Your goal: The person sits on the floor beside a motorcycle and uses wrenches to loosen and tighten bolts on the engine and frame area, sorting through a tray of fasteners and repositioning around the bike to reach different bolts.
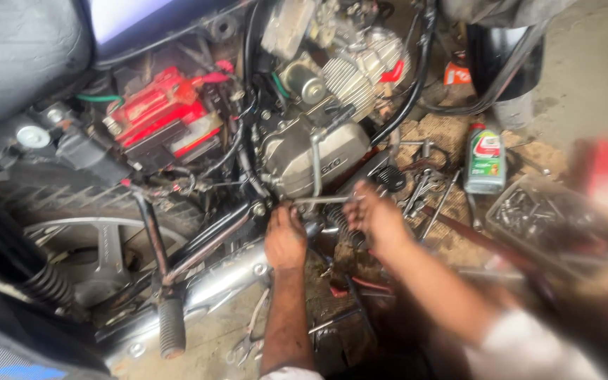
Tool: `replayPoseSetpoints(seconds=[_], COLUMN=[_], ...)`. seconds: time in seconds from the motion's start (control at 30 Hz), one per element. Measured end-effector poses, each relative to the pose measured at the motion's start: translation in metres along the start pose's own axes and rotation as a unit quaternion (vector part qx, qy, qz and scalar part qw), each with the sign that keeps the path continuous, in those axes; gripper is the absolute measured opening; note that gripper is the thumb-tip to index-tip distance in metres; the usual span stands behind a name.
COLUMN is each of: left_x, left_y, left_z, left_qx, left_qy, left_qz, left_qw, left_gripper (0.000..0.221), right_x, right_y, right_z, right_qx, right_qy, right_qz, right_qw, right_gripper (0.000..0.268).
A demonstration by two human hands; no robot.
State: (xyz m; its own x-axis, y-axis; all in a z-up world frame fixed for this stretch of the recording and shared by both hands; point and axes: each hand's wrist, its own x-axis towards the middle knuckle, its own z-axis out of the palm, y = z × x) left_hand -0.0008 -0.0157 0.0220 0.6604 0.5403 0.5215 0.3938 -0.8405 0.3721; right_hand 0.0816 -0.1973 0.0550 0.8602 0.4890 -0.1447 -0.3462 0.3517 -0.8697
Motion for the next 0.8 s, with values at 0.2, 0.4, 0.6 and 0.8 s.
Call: replayPoseSetpoints(seconds=[0.2, 0.4, 0.6, 0.8], left_x=[-0.003, -0.007, 0.0, -0.006], left_y=[-0.009, -0.018, -0.003, -0.011], left_z=[0.004, 0.015, 0.0, 0.003], left_qx=[-0.017, -0.026, -0.02, -0.035], left_qy=[0.052, 0.036, 0.034, 0.006], left_qz=[0.043, 0.032, 0.044, 0.044], left_qw=[0.998, 0.998, 0.998, 0.998], left_gripper=[0.02, 0.019, 0.022, 0.025], right_x=[-0.062, -0.036, -0.016, -0.08], right_y=[0.06, 0.055, 0.004, 0.063], right_z=[0.025, 0.003, 0.014, 0.028], right_qx=[-0.173, -0.121, 0.078, -0.407], right_qy=[-0.109, -0.253, 0.033, -0.197], right_qz=[-0.262, -0.319, 0.069, -0.422], right_qw=[0.943, 0.905, 0.994, 0.786], right_gripper=[0.015, 0.016, 0.025, 0.028])
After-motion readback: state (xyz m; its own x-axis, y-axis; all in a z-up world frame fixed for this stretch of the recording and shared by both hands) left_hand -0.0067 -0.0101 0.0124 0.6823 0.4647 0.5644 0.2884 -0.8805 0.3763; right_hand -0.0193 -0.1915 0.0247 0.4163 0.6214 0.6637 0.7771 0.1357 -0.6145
